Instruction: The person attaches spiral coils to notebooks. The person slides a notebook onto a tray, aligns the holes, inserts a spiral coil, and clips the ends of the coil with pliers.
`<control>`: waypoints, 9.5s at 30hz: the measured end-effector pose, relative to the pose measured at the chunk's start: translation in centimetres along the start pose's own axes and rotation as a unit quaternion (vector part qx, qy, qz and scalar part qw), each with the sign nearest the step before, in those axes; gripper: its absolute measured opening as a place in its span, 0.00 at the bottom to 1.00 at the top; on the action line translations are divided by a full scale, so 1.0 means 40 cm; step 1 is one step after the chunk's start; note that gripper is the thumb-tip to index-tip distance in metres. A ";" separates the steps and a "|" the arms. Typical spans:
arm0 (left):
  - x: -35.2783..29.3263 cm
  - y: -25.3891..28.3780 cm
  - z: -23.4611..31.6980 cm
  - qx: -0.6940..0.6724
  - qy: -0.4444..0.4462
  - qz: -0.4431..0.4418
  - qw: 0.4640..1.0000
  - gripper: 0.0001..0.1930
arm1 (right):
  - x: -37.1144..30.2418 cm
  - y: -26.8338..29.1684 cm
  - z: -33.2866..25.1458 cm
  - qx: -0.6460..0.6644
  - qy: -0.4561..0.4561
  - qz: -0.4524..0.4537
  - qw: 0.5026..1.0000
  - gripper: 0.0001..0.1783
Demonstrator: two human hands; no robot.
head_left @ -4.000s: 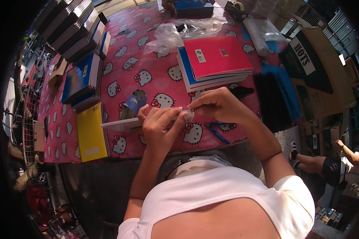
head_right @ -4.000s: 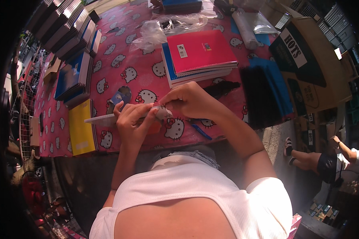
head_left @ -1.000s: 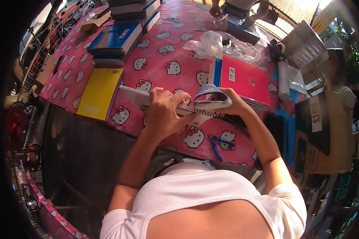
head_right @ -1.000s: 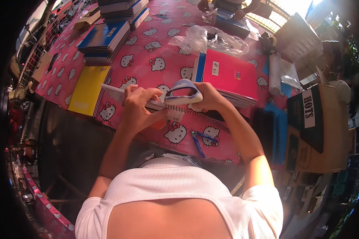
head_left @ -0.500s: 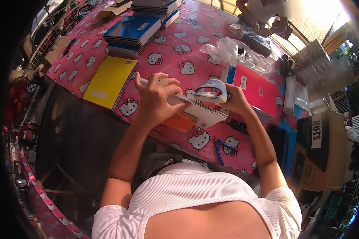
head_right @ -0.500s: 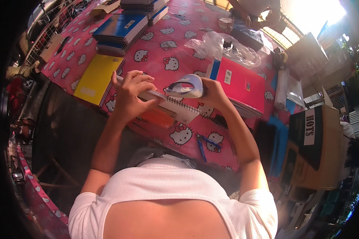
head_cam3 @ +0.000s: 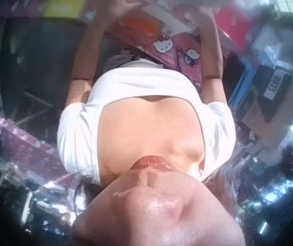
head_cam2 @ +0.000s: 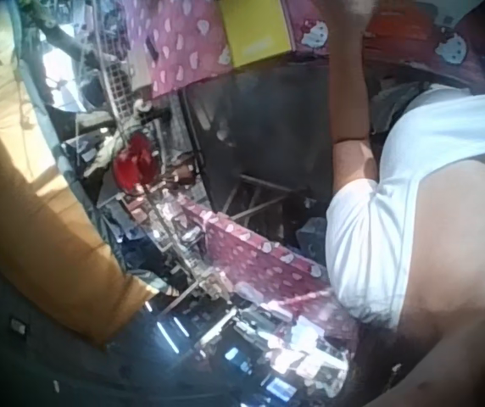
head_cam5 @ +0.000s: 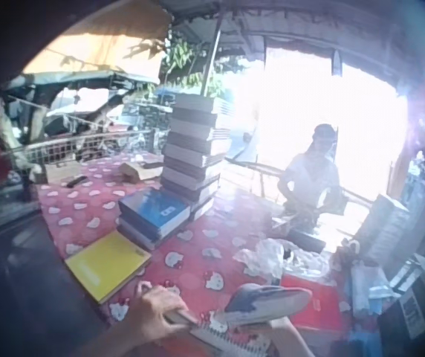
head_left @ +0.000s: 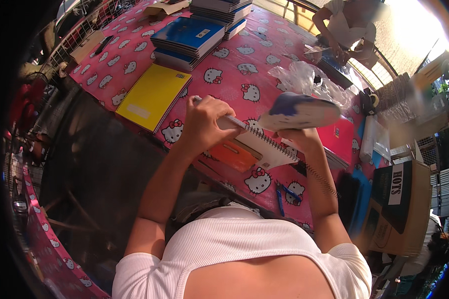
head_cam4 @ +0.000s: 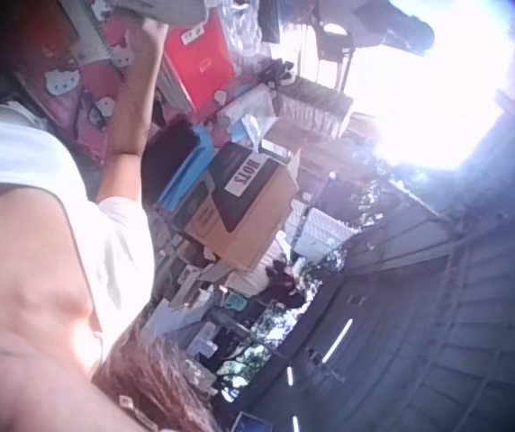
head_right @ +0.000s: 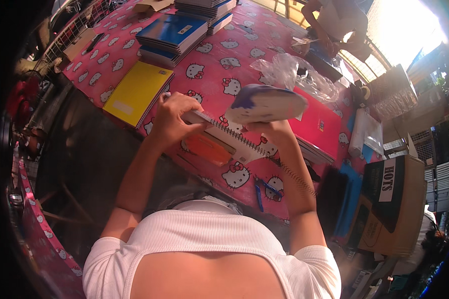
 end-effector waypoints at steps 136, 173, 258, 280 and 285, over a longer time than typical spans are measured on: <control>-0.095 -0.134 -0.782 0.151 0.082 -0.261 0.950 0.22 | -0.175 0.209 0.171 -0.523 -0.111 0.342 0.773 0.19; 0.152 -0.148 0.054 -0.383 0.055 0.119 0.914 0.09 | -0.380 0.176 -0.135 -0.263 0.137 0.413 0.861 0.47; 0.036 -0.133 0.252 -0.060 -0.095 0.014 0.994 0.13 | -0.345 0.019 -0.086 -0.228 -0.033 0.195 0.953 0.16; 0.038 -0.145 0.226 -0.060 -0.089 -0.017 0.994 0.12 | -0.306 0.001 -0.106 -0.330 -0.002 0.281 0.901 0.14; 0.038 -0.145 0.232 -0.059 -0.095 -0.019 0.994 0.12 | -0.302 -0.017 -0.124 -0.331 0.011 0.285 0.900 0.09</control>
Point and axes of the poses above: each hand's wrist, its own x-axis towards the middle knuckle, its own y-axis out of the back of the hand, z = x × y, the point moved 6 cm from there along x, towards the middle knuckle, and after that the axes turned 13 degrees about -y, right-handed, at the moved point
